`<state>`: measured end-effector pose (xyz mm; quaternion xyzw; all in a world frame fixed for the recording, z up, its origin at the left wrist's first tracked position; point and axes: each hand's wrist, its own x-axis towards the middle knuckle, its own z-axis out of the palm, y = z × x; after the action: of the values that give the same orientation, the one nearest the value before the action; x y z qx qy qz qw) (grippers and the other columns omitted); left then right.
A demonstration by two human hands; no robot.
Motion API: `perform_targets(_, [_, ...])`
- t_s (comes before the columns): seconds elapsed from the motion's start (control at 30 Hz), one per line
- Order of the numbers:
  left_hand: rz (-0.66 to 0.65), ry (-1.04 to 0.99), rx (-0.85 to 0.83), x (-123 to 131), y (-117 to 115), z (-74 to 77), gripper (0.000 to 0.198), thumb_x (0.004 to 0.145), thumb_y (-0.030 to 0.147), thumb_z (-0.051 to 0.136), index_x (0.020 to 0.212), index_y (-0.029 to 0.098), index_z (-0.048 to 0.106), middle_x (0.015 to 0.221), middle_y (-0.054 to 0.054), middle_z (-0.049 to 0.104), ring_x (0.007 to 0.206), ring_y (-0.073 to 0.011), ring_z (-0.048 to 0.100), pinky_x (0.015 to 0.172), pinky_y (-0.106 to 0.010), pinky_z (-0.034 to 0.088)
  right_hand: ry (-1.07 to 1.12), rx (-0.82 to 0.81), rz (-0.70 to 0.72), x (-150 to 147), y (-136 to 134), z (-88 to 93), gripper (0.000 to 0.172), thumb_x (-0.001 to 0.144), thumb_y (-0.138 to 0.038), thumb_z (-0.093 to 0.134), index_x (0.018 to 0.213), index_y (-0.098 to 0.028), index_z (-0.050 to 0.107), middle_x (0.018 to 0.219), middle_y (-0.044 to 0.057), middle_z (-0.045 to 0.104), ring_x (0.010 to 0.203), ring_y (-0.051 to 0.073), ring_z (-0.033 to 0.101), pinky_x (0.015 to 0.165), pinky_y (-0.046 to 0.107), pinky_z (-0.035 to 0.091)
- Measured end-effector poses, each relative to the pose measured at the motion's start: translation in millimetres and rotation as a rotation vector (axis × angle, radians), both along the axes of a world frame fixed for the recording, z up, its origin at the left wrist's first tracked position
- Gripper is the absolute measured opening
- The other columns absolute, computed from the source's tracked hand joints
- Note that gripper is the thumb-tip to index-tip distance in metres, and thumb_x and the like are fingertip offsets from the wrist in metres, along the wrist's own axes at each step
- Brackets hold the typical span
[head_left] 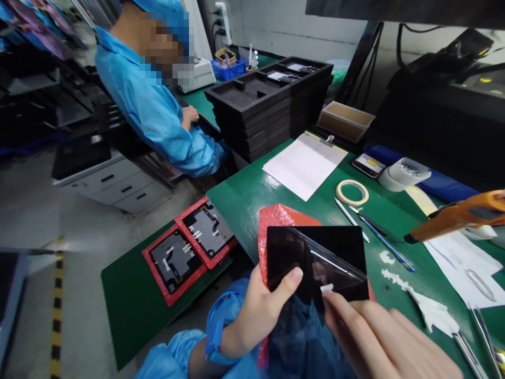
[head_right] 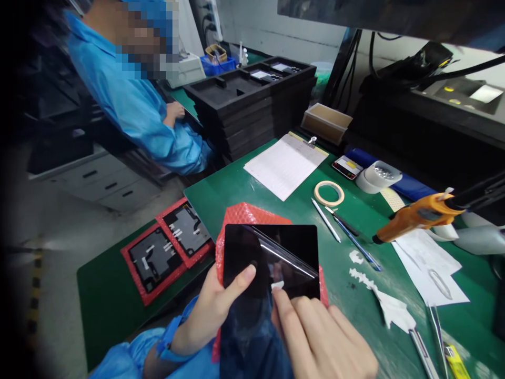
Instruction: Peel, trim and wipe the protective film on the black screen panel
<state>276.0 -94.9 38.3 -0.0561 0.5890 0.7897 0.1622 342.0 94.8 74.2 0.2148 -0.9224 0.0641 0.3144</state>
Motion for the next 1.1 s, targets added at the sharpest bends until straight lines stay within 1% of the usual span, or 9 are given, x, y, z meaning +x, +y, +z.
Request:
perform_targets(0.07, [0.009, -0.001, 0.007, -0.8, 2.7, -3.7, 0.060, 0.088, 0.071, 0.097, 0.112, 0.017, 0.092, 0.113, -0.011, 0.093, 0.110, -0.0288, 0.088, 0.102, -0.034, 0.071, 0.072, -0.010, -0.056, -2.9, -8.0, -6.3, 0.017, 0.122, -0.016, 0.063, 0.120, -0.011, 0.079, 0.081, 0.002, 0.078, 0.065, 0.012, 0.067, 0.070, 0.031, 0.048])
perform_targets(0.23, [0.008, -0.040, 0.091, 0.4, 7.0, -17.0, 0.036, 0.089, 0.045, 0.102, 0.111, 0.018, 0.091, 0.110, -0.008, 0.093, 0.107, -0.0256, 0.088, 0.098, -0.031, 0.071, -0.033, 0.042, -0.022, -2.1, -8.7, -13.3, 0.015, 0.122, -0.015, 0.062, 0.127, -0.011, 0.075, 0.094, 0.006, 0.085, 0.074, 0.015, 0.078, 0.073, 0.032, 0.054])
perform_targets(0.33, [0.020, -0.077, 0.179, 0.6, 7.5, -22.1, 0.044, 0.080, 0.029, 0.106, 0.120, 0.019, 0.089, 0.117, -0.008, 0.094, 0.109, -0.0264, 0.090, 0.100, -0.033, 0.072, -0.051, -0.035, -0.010, -3.6, -5.1, -12.1, 0.022, 0.125, -0.018, 0.054, 0.128, -0.013, 0.075, 0.098, 0.007, 0.086, 0.075, 0.015, 0.081, 0.071, 0.030, 0.059])
perform_targets(0.4, [0.006, -0.098, 0.193, -0.1, 6.1, -23.1, 0.048, 0.075, 0.024, 0.106, 0.119, 0.018, 0.088, 0.115, -0.008, 0.094, 0.107, -0.0277, 0.091, 0.100, -0.034, 0.073, -0.090, -0.102, 0.006, -4.7, -5.7, -10.9, 0.025, 0.124, -0.018, 0.050, 0.130, -0.013, 0.074, 0.101, 0.007, 0.086, 0.079, 0.015, 0.084, 0.074, 0.028, 0.062])
perform_targets(0.5, [0.012, -0.158, 0.173, -1.2, 2.4, -22.8, 0.047, 0.073, 0.026, 0.105, 0.115, 0.018, 0.086, 0.111, -0.008, 0.095, 0.103, -0.0286, 0.092, 0.097, -0.034, 0.074, -0.178, -0.195, 0.021, -4.1, -11.4, -7.9, 0.026, 0.122, -0.014, 0.049, 0.129, -0.013, 0.074, 0.099, 0.005, 0.084, 0.077, 0.013, 0.081, 0.072, 0.025, 0.061])
perform_targets(0.57, [0.037, -0.201, 0.138, -1.9, 0.3, -22.8, 0.049, 0.073, 0.027, 0.105, 0.116, 0.018, 0.085, 0.111, -0.008, 0.095, 0.104, -0.0293, 0.092, 0.095, -0.034, 0.075, -0.216, -0.191, 0.015, -2.9, -16.6, -5.6, 0.031, 0.122, -0.013, 0.046, 0.127, -0.013, 0.076, 0.095, 0.003, 0.082, 0.072, 0.012, 0.077, 0.069, 0.026, 0.057])
perform_targets(0.73, [0.078, -0.216, 0.044, -4.6, 0.1, -22.5, 0.050, 0.071, 0.028, 0.103, 0.117, 0.019, 0.085, 0.114, -0.007, 0.095, 0.106, -0.0303, 0.092, 0.097, -0.036, 0.075, -0.152, 0.031, -0.055, 1.9, -27.2, -8.0, 0.042, 0.123, -0.012, 0.042, 0.125, -0.011, 0.083, 0.077, -0.001, 0.074, 0.062, 0.015, 0.062, 0.063, 0.033, 0.046])
perform_targets(0.9, [0.117, -0.170, -0.027, -11.2, -2.3, -24.4, 0.049, 0.066, 0.027, 0.100, 0.111, 0.019, 0.084, 0.108, -0.007, 0.094, 0.099, -0.0288, 0.091, 0.093, -0.036, 0.074, -0.087, 0.113, -0.069, 2.8, -34.9, -20.0, 0.040, 0.124, -0.013, 0.046, 0.128, -0.010, 0.085, 0.088, 0.002, 0.080, 0.072, 0.016, 0.066, 0.074, 0.035, 0.048])
perform_targets(1.1, [0.116, -0.071, -0.103, -15.3, -11.3, -31.5, 0.035, 0.070, 0.025, 0.098, 0.102, 0.018, 0.085, 0.099, -0.005, 0.093, 0.090, -0.0250, 0.088, 0.088, -0.033, 0.074, -0.138, 0.059, -0.061, 2.1, -37.6, -24.2, 0.039, 0.126, -0.017, 0.046, 0.134, -0.010, 0.084, 0.080, -0.001, 0.074, 0.068, 0.012, 0.063, 0.068, 0.032, 0.047])
